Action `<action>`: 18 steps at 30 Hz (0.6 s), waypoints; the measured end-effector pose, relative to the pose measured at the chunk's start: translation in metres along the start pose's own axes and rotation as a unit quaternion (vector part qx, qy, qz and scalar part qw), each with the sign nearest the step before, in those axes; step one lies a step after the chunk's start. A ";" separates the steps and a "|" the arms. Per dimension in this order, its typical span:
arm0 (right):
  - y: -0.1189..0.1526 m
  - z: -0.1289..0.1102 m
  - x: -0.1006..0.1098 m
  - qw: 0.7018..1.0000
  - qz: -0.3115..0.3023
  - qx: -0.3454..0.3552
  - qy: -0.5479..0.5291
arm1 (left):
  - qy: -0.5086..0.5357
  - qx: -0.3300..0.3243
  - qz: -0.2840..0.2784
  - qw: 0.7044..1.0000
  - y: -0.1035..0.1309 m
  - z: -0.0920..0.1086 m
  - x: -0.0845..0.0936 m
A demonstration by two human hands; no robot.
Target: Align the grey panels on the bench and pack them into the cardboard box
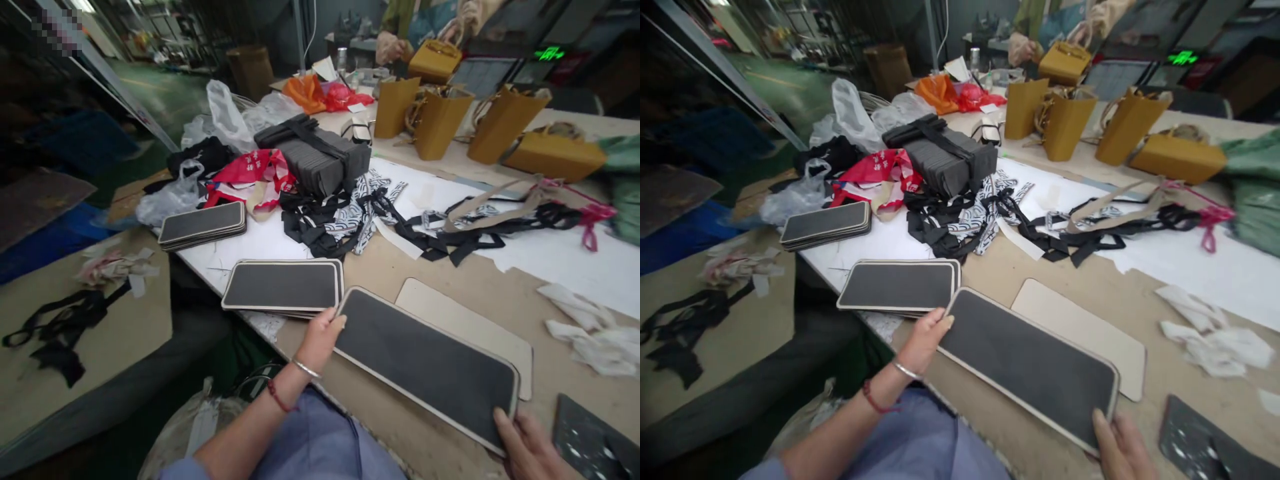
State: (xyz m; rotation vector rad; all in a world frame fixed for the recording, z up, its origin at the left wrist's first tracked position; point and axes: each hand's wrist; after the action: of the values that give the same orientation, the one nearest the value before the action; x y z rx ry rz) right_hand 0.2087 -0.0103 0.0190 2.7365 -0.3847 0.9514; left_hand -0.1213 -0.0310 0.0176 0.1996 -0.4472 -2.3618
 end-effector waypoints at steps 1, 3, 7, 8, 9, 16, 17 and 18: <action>0.000 -0.032 -0.013 0.999 -0.031 -0.002 -0.032 | 0.012 -0.022 0.018 1.000 -0.006 0.016 0.018; 0.001 -0.088 -0.045 0.991 -0.111 -0.003 -0.078 | 0.036 -0.060 0.065 0.995 -0.021 0.044 0.054; 0.000 -0.155 -0.108 0.958 -0.261 0.011 -0.115 | 0.065 -0.107 0.131 0.983 -0.043 0.074 0.114; 0.000 -0.164 -0.119 0.952 -0.283 0.018 -0.118 | 0.074 -0.114 0.139 0.981 -0.047 0.076 0.126; 0.000 -0.171 -0.130 0.946 -0.299 0.027 -0.119 | 0.084 -0.118 0.148 0.978 -0.050 0.077 0.135; 0.010 -0.201 -0.173 0.931 -0.331 0.079 -0.129 | 0.158 -0.086 0.203 0.962 -0.066 0.077 0.170; 0.011 -0.204 -0.177 0.931 -0.332 0.080 -0.131 | 0.164 -0.083 0.208 0.961 -0.068 0.077 0.171; 0.012 -0.206 -0.180 0.930 -0.332 0.082 -0.132 | 0.167 -0.078 0.212 0.960 -0.070 0.076 0.173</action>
State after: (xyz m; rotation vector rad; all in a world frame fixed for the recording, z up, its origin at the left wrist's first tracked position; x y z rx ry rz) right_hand -0.0495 0.0684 0.0645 2.8154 0.5856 0.4465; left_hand -0.3122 -0.0805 0.0593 0.3812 -0.1210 -1.8840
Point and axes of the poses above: each hand's wrist, its own y-axis away from the middle knuckle, its own x-axis out of the back of the hand, z = x × y, and after that the axes turned 15 degrees about z, right-handed
